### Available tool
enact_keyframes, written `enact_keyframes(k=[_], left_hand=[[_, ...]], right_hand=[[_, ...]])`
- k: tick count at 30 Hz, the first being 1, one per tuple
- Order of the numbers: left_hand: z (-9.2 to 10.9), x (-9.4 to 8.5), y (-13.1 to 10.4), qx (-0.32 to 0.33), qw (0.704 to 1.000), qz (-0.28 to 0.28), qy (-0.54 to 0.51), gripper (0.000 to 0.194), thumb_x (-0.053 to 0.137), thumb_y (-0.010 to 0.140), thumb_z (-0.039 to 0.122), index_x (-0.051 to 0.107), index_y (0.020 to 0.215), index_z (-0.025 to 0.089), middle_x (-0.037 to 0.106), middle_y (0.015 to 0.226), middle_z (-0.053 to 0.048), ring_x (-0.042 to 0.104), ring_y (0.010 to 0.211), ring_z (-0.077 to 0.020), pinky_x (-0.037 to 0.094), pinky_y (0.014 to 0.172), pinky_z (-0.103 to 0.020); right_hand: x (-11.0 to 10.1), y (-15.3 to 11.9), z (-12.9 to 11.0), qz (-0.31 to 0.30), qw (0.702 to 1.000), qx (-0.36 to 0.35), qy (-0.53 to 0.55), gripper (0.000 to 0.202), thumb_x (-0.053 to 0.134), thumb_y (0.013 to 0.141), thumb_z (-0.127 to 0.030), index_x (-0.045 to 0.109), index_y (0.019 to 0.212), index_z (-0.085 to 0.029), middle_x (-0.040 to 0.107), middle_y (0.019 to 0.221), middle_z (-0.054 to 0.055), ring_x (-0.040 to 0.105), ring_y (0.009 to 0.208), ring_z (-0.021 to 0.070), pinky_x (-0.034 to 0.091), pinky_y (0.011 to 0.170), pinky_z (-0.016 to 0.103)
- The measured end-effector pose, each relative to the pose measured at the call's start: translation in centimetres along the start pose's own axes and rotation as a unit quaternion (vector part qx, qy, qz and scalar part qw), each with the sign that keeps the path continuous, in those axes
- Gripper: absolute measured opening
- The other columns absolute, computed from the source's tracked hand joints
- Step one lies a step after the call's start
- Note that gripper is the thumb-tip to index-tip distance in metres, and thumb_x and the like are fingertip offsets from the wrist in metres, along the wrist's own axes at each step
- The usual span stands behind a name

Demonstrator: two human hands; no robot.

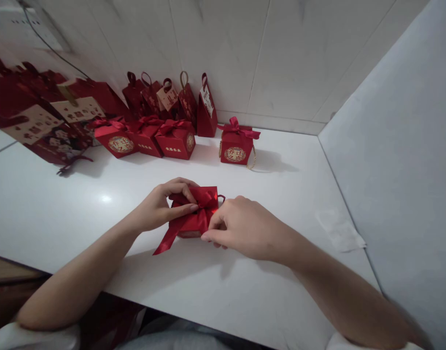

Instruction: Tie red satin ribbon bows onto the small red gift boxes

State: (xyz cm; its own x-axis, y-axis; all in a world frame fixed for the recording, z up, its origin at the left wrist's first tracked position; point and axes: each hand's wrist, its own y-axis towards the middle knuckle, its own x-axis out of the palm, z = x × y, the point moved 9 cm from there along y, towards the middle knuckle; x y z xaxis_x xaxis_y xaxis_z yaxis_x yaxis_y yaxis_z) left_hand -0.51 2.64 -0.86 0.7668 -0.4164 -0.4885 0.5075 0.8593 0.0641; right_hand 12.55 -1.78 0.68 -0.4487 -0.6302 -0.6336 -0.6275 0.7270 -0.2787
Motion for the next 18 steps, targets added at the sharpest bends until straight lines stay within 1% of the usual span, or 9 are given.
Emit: enact_keyframes(k=[2,4,7,11,15,18], left_hand=[[-0.1,0.1,0.1,-0.003,1.0,-0.003,-0.004,0.017,0.068,0.084,0.033,0.066,0.079,0.017,0.061,0.113,-0.008,0.062,0.087,-0.0146,0.052,0.08,-0.03],[-0.2,0.0,0.1,-0.006,1.0,-0.002,0.003,0.017,0.068,0.084,0.033,0.067,0.079,0.017,0.061,0.115,-0.008,0.062,0.089,-0.0149,0.051,0.081,-0.031],[-0.4,-0.1,0.1,-0.011,1.0,0.001,0.018,0.016,0.069,0.083,0.033,0.068,0.08,0.017,0.06,0.118,-0.007,0.062,0.089,-0.015,0.051,0.082,-0.031],[-0.3,-0.3,0.1,-0.008,0.999,0.007,0.033,0.017,0.07,0.083,0.035,0.068,0.079,0.019,0.061,0.118,-0.007,0.062,0.093,-0.0174,0.049,0.085,-0.034],[-0.2,-0.2,0.0,-0.004,0.999,0.01,0.044,0.017,0.069,0.083,0.036,0.069,0.08,0.019,0.061,0.117,-0.008,0.061,0.1,-0.0203,0.047,0.09,-0.037],[-0.3,-0.3,0.0,-0.008,0.999,0.006,0.045,0.019,0.069,0.083,0.038,0.069,0.081,0.02,0.061,0.119,-0.008,0.06,0.102,-0.0204,0.046,0.092,-0.037]], right_hand=[[-0.2,0.1,-0.5,0.006,0.999,-0.035,-0.012,0.031,0.059,0.087,-0.031,0.064,0.058,-0.02,0.061,0.055,-0.004,0.046,0.045,0.0085,0.031,0.045,0.024],[-0.4,0.1,-0.7,-0.003,0.998,-0.058,-0.039,0.03,0.059,0.087,-0.026,0.062,0.058,-0.02,0.06,0.054,-0.005,0.045,0.046,0.0082,0.032,0.046,0.024],[-0.6,-0.1,-0.6,-0.014,0.993,-0.072,-0.093,0.031,0.058,0.088,-0.023,0.058,0.057,-0.02,0.055,0.051,-0.005,0.044,0.046,0.0084,0.031,0.048,0.024],[-0.6,-0.5,-0.4,-0.044,0.987,-0.086,-0.131,0.029,0.058,0.087,-0.022,0.059,0.058,-0.021,0.054,0.051,-0.005,0.044,0.046,0.0091,0.029,0.048,0.025],[-0.5,-0.9,0.3,-0.066,0.982,-0.075,-0.161,0.029,0.059,0.087,-0.023,0.058,0.058,-0.021,0.054,0.051,-0.006,0.044,0.046,0.0094,0.03,0.049,0.025],[-0.9,-0.9,0.9,-0.061,0.985,-0.049,-0.156,0.027,0.062,0.086,-0.028,0.062,0.06,-0.022,0.057,0.053,-0.005,0.046,0.047,0.0101,0.029,0.048,0.026]])
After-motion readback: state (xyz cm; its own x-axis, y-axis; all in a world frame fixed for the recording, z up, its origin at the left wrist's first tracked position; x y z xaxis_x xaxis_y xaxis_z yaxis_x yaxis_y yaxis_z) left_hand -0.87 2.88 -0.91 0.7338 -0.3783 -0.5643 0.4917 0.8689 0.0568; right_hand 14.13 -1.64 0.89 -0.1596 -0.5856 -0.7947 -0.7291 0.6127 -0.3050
